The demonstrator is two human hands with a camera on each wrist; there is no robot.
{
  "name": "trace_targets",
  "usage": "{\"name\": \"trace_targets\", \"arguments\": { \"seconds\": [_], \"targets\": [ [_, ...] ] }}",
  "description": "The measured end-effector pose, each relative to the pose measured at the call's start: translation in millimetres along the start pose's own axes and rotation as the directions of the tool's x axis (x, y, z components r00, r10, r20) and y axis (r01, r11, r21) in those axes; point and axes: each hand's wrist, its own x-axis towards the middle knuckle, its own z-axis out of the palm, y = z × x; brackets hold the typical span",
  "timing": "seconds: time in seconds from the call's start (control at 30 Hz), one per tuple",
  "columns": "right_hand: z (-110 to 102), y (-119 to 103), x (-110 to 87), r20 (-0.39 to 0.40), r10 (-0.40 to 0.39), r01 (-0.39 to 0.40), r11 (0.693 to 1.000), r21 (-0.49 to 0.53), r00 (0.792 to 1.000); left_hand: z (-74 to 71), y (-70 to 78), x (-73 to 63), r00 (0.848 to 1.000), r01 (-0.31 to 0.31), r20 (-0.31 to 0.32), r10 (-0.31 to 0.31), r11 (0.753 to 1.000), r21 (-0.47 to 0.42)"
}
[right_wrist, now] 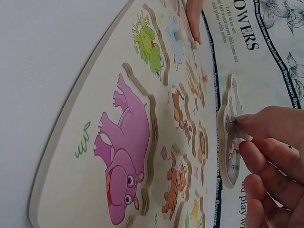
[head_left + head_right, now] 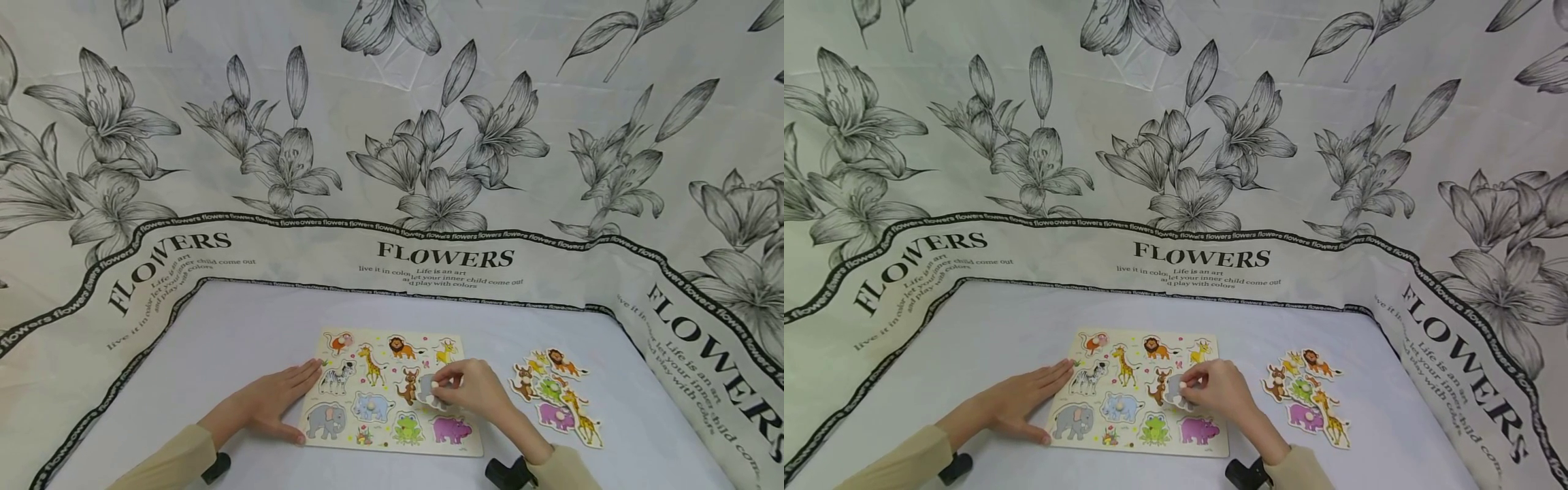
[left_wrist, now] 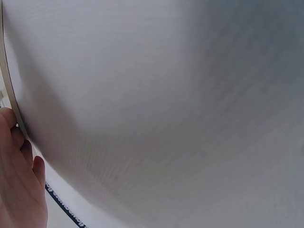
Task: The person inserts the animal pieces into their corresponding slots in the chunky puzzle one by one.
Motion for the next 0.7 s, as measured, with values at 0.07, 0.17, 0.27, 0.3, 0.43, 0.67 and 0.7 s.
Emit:
{"name": "trace_targets", "arguments": {
  "seconds": [0.07,0.17,0.27,0.3,0.43,0.67,0.7],
  "targets": [
    [2.5,-2.0,1.4,0.003,-0.001,0.001,1.0,0.003,1.0,0.2,-0.2,-0.1,1.0,0.002,0.002,-0.002,1.0,-0.004],
    [6.7,-5.9,3.0,0.016,0.008,-0.008,1.0,0.006,1.0,0.2,-0.5,0.0,1.0,0.002,0.001,-0.002,1.0,-0.005],
    [10.5,-11.1,4.8,0.027,0.02,-0.02,1.0,0.009,0.999,0.1,-0.5,0.0,1.0,0.004,0.001,-0.004,1.0,-0.005],
    [11.7,-12.9,5.7,0.028,0.017,-0.017,1.0,0.009,0.999,0.1,-0.5,0.0,1.0,0.003,0.0,-0.003,1.0,-0.005],
    [17.0,-19.2,9.9,0.027,-0.001,0.0,1.0,0.026,1.0,0.1,-0.6,-0.8,1.0,0.003,-0.001,-0.003,1.0,-0.005],
    [24.3,-28.0,14.2,0.048,-0.022,0.019,0.997,0.071,0.999,-0.2,-0.3,-0.8,1.0,0.0,-0.002,0.0,1.0,-0.004],
    [25.3,-28.9,14.4,0.051,-0.029,0.025,0.997,0.076,0.998,-0.2,-0.2,-0.7,1.0,0.0,-0.002,0.0,1.0,-0.003]
  ]
}}
